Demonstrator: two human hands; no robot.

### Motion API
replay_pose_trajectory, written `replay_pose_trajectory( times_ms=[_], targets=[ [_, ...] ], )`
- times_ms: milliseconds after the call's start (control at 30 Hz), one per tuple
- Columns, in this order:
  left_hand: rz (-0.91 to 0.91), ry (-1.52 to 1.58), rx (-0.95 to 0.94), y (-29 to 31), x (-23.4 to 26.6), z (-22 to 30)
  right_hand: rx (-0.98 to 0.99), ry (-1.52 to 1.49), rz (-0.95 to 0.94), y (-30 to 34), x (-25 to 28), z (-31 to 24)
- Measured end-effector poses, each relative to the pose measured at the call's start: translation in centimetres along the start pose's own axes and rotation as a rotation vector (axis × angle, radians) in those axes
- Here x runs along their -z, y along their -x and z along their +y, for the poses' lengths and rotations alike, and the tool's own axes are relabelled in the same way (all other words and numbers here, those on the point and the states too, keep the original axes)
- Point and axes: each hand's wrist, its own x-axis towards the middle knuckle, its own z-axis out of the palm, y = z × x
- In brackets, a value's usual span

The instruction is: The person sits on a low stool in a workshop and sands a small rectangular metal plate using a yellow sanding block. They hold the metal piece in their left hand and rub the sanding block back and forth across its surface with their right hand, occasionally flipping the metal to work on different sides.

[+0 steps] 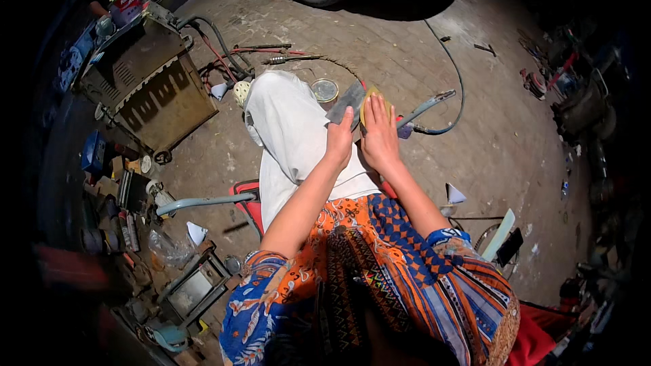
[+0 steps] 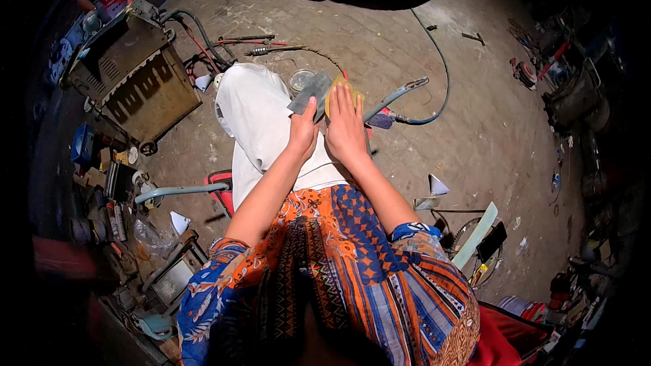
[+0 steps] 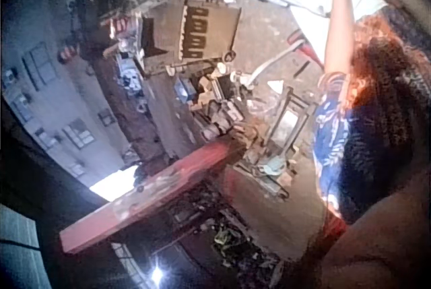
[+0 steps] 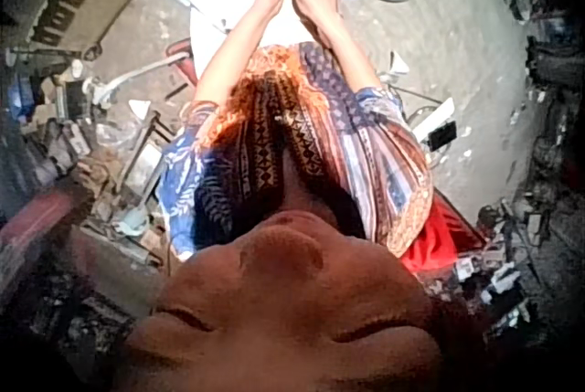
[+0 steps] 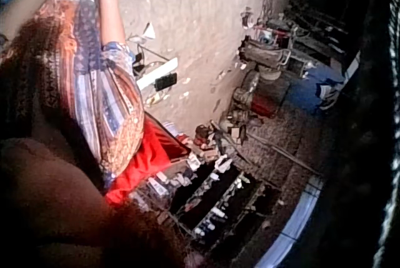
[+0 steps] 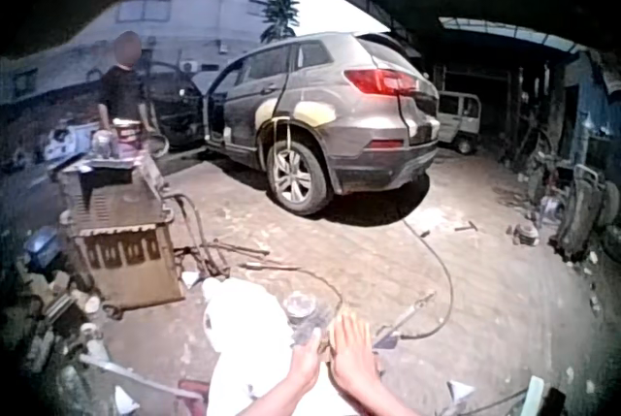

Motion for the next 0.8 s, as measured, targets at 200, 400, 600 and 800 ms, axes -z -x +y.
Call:
replay_pose_trajectory(
  times_ms=[200, 400, 600, 800],
  targets=[
    [0.072, 0.007, -0.015, 1.1, -0.7, 1.3, 0.123, -0.133, -0.032, 1.6, 1.5, -2.4],
    [0.015, 0.049, 0.043, -0.2, 0.4, 0.1, 0.032, -0.071, 0.008, -0.7, 0.5, -1.2],
    [0.064, 0.044, 0.037, 0.2, 0.2, 0.1, 0.136, -0.059, -0.069, 1.7, 1.2, -2.7],
    [0.071, 0.091, -0.052, 0.0, -1.3, 0.9, 0.045, -0.141, -0.027, -0.3, 0.5, -1.5]
  ],
)
